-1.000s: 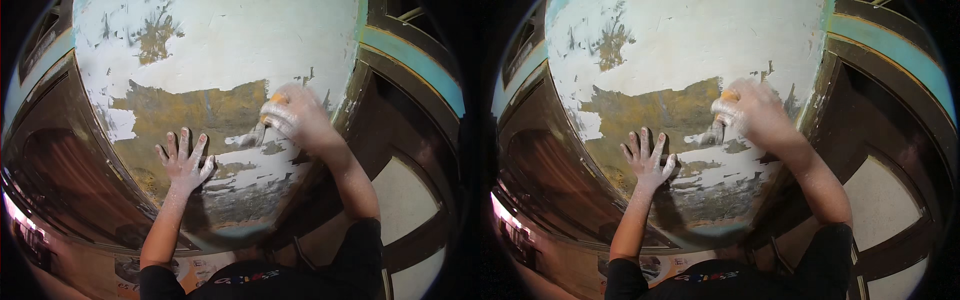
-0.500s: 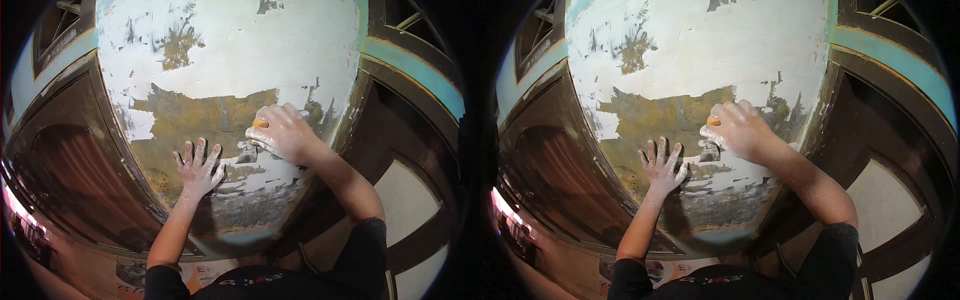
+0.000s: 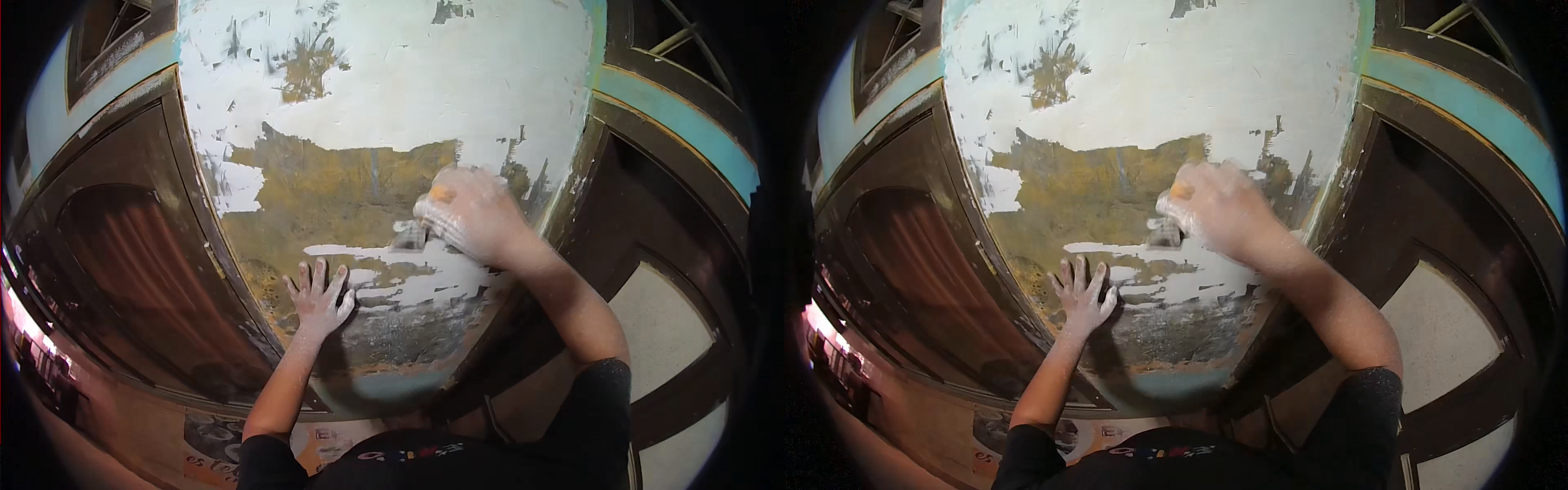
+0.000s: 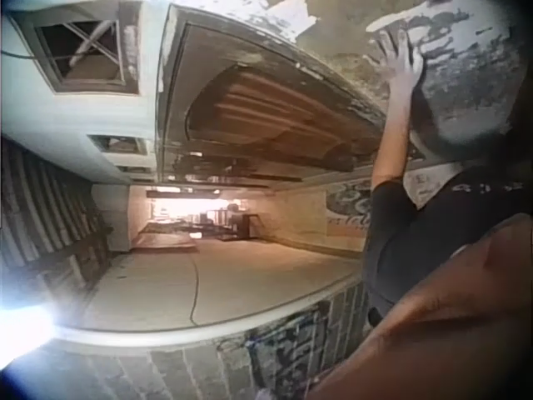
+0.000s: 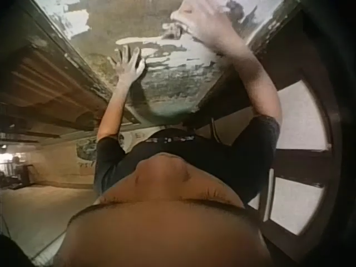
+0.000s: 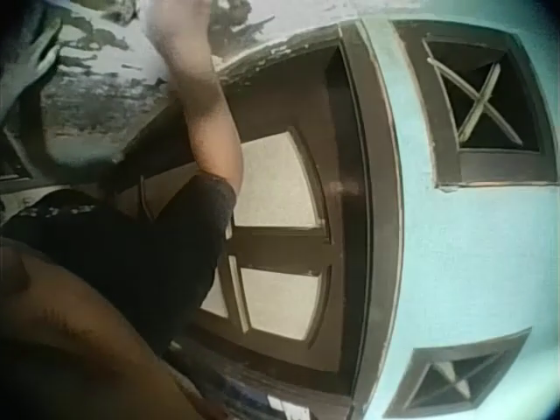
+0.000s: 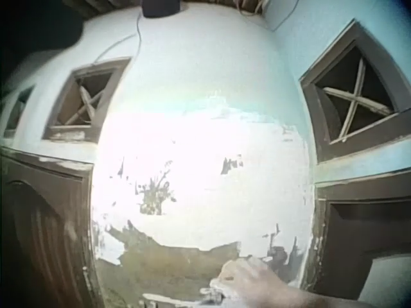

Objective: Scraping old paint or plaster off a wall using a putty knife.

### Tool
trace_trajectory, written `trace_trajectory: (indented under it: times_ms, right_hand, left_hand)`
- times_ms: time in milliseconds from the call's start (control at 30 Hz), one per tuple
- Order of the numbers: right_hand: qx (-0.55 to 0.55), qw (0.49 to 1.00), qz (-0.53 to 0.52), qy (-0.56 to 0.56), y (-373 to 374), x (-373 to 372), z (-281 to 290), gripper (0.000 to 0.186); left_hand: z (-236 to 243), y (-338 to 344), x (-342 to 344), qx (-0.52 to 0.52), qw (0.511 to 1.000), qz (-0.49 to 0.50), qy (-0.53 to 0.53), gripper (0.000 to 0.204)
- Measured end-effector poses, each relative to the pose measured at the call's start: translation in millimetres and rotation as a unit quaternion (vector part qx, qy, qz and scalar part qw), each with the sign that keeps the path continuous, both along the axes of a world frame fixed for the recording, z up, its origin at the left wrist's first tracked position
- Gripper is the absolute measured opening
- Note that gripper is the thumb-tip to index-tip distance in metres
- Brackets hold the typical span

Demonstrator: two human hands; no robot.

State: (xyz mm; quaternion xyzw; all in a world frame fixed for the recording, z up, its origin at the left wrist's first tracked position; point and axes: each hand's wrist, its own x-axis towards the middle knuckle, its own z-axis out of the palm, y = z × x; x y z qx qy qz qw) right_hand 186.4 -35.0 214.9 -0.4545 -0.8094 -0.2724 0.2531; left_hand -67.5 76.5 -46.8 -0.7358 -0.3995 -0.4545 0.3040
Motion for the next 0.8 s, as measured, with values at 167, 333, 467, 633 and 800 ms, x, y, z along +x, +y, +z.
trace_trajectory:
  times_ms: [167,333,467,633,800]
  right_hand:
    - [0.05,0.997,0.005,-0.067,-12.2,8.9,11.4,0.01]
    - [0.002,0.982,0.061,-0.178,0.5,-1.0,-53.7,0.014]
    - [-0.047,0.993,0.071,-0.087,-1.0,15.5,-87.9,0.014]
    - [-0.245,0.866,0.128,0.417,-1.9,-12.4,-209.1,0.016]
    - [-0.406,0.687,0.213,0.564,-15.4,-60.5,-325.9,0.019]
  left_hand:
    - [-34.6,-3.6,-5.2,-0.043,0.999,0.0,0.009,0.066]
    - [-46.9,-29.4,17.1,-0.209,0.976,0.044,-0.04,0.064]
    - [-26.6,-94.8,55.3,-0.303,0.943,-0.132,0.029,0.063]
    - [-83.1,-126.5,72.9,-0.433,0.656,-0.488,-0.38,0.059]
    - [-74.2,-130.5,78.7,-0.401,0.639,-0.363,-0.547,0.031]
